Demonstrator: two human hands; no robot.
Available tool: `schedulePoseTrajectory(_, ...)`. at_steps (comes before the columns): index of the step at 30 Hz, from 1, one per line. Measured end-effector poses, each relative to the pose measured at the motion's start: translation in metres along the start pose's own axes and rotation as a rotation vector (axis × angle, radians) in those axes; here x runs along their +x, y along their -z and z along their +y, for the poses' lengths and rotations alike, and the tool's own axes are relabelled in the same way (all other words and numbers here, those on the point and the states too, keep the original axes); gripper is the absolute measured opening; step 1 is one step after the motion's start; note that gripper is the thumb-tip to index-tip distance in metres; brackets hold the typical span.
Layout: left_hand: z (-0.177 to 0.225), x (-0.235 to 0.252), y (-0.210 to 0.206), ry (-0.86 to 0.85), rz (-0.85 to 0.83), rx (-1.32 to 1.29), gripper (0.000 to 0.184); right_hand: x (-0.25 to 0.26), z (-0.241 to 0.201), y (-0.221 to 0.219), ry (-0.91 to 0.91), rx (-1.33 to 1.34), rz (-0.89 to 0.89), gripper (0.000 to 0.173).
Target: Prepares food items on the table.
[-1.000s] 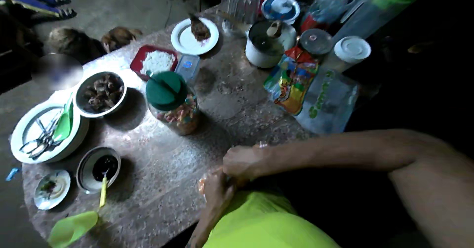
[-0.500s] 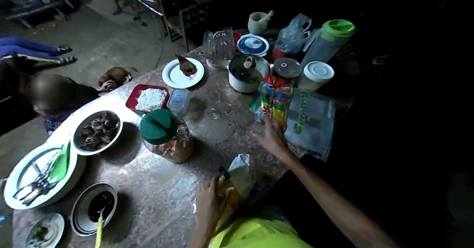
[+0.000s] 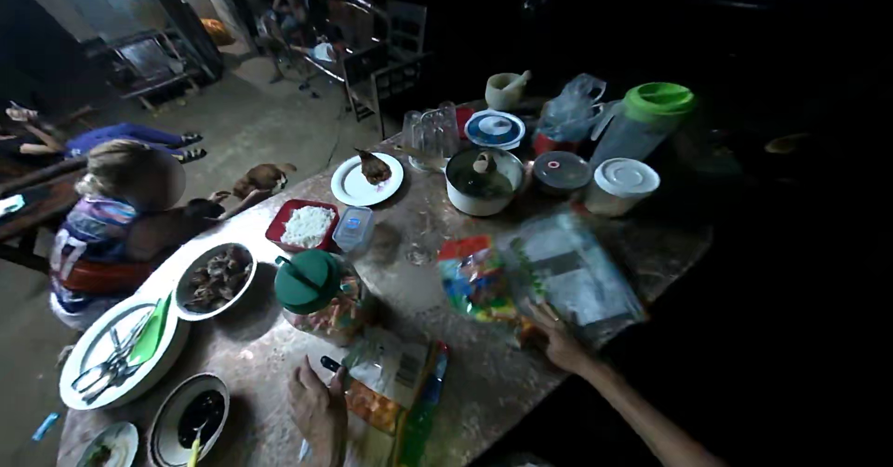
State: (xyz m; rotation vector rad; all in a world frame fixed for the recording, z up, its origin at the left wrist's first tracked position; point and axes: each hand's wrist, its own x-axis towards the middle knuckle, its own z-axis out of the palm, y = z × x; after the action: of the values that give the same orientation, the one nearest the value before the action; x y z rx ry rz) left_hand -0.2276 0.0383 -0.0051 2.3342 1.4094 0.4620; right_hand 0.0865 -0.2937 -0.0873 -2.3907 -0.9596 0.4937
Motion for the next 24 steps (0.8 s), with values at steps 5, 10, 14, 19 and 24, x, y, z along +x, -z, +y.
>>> schedulePoseTrajectory(5, 0.127, -0.044, -0.058, -0.553, -0.118, -0.309, 0.047, -0.006, -0.061, -0.002, -0.011, -0.113, -0.416, 0.065)
schedulePoseTrajectory(10, 0.233, -0.049, -0.14, -0.438, -0.571, 0.186, 0.06, 0.05, -0.092, 0.034, -0.128, -0.023, -0.123, 0.053)
schedulePoseTrajectory(14, 0.202, -0.057, -0.223, -0.433, -0.293, 0.21, 0.068, 0.098, -0.002, -0.005, -0.012, -0.247, 0.259, 0.066)
schedulePoseTrajectory(19, 0.18, -0.049, -0.237, -0.501, -0.25, 0.185, 0.067, 0.106, 0.004, -0.021, -0.17, -0.299, 0.243, 0.063)
schedulePoseTrajectory(24, 0.178, -0.038, -0.235, -0.505, -0.285, 0.21, 0.069, 0.119, 0.001, 0.038, -0.282, 0.046, 0.092, 0.054)
